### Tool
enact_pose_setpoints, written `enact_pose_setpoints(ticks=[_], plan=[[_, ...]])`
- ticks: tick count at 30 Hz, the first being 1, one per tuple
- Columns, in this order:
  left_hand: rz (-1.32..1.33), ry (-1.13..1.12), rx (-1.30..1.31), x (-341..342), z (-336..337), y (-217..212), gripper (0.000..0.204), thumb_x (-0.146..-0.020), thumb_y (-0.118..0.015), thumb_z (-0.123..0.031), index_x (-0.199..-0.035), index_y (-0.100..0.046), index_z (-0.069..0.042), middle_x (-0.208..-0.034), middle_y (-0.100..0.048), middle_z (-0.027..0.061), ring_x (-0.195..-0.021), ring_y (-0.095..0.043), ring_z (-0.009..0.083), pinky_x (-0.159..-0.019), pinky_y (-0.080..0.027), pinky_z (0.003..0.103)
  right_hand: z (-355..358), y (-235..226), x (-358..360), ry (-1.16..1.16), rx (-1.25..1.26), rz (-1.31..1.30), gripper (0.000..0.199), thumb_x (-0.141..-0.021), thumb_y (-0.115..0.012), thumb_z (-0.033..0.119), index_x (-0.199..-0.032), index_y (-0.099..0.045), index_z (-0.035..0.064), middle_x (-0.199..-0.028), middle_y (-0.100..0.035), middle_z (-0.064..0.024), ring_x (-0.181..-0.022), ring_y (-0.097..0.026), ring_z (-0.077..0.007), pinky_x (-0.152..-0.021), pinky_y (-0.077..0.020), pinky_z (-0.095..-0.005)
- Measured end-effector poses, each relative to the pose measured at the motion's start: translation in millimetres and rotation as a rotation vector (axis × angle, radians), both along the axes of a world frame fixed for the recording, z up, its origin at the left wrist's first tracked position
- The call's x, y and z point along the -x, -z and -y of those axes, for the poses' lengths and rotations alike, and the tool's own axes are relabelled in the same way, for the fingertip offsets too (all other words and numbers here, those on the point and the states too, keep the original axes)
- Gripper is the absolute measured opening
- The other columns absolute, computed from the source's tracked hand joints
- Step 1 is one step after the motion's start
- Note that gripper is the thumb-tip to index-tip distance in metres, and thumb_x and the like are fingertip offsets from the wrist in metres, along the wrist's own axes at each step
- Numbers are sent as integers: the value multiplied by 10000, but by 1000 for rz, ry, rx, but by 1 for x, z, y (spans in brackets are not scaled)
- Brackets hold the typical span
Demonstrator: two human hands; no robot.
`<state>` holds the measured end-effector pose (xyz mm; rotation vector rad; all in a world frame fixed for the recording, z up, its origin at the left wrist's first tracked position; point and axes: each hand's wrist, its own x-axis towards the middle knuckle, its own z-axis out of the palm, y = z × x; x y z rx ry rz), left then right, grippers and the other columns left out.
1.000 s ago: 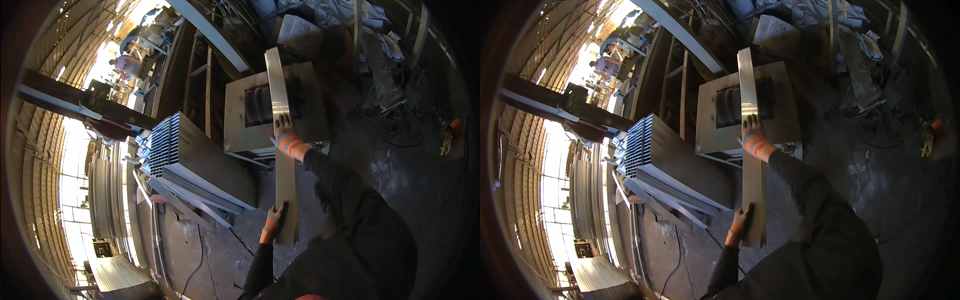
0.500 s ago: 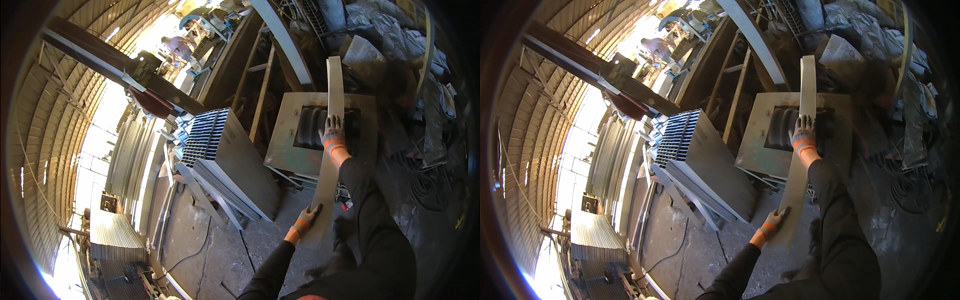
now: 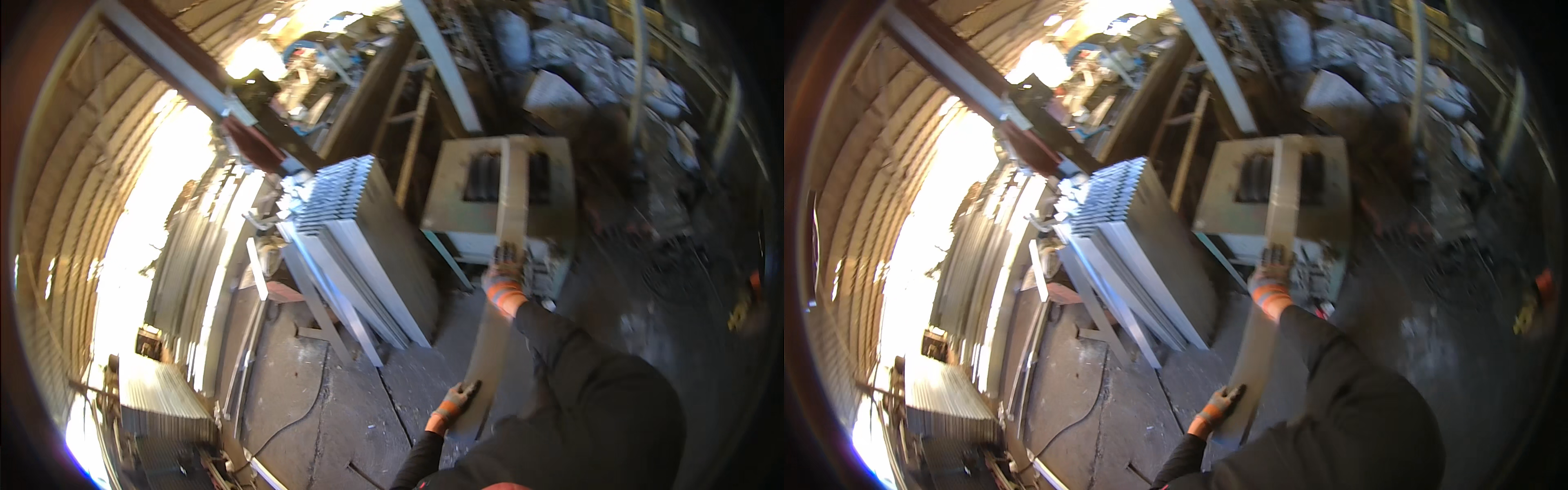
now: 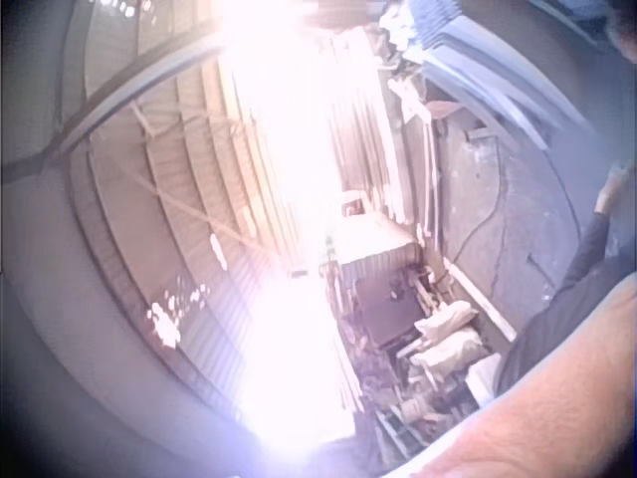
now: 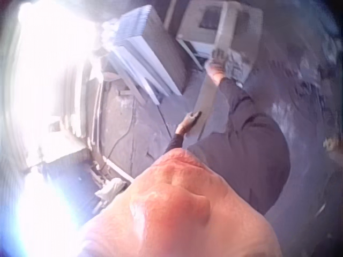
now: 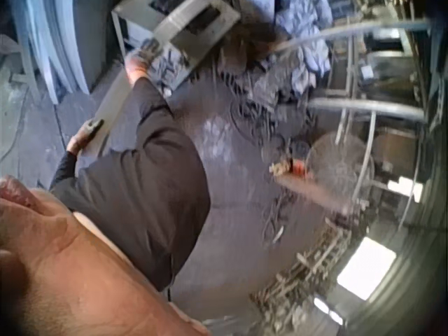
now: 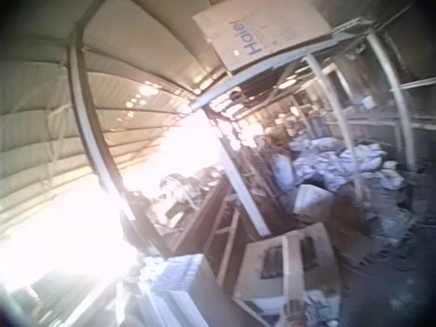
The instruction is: The person repeatedly feeds long metal profiles through a surface grinding machine, flipping each piece to treat both sides. After processing, the person stacks the finished profiles with others nearby. The task is performed one at a time in a workshop setting.
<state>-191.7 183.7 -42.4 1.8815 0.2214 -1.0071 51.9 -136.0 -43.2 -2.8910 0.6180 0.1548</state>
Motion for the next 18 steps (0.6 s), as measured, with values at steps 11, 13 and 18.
enact_pose_setpoints(ticks=[11,13,18], plan=[[100,95,-22,165,-125,-13,611,-1038,-852,-471,-1432,-708,-26,-1306,-820,146,-1193,-771,251,-1029,-601,404,-126,-7,169,-25,-37,154,981,-1019,-652,523,-1820,-307,75,-1906,-235,-229,-1769,-192,-441,-1352,-108,-778],[233,162,-62,163,-120,-30,638,-1018,-860,-463,-1457,-677,-37,-1294,-818,193,-1209,-786,316,-1027,-607,428,-118,2,166,23,-86,214,1043,-944,-784,485,-1816,-340,124,-1877,-296,-239,-1739,-262,-453,-1379,-193,-701],[430,335,-298,108,-63,-80,794,-1009,-845,-426,-1598,-507,-14,-1323,-781,296,-1217,-775,470,-998,-622,510,-61,10,94,126,-308,466,1051,-863,-868,272,-1775,-381,80,-1771,-422,-280,-1649,-385,-497,-1364,-355,-556]])
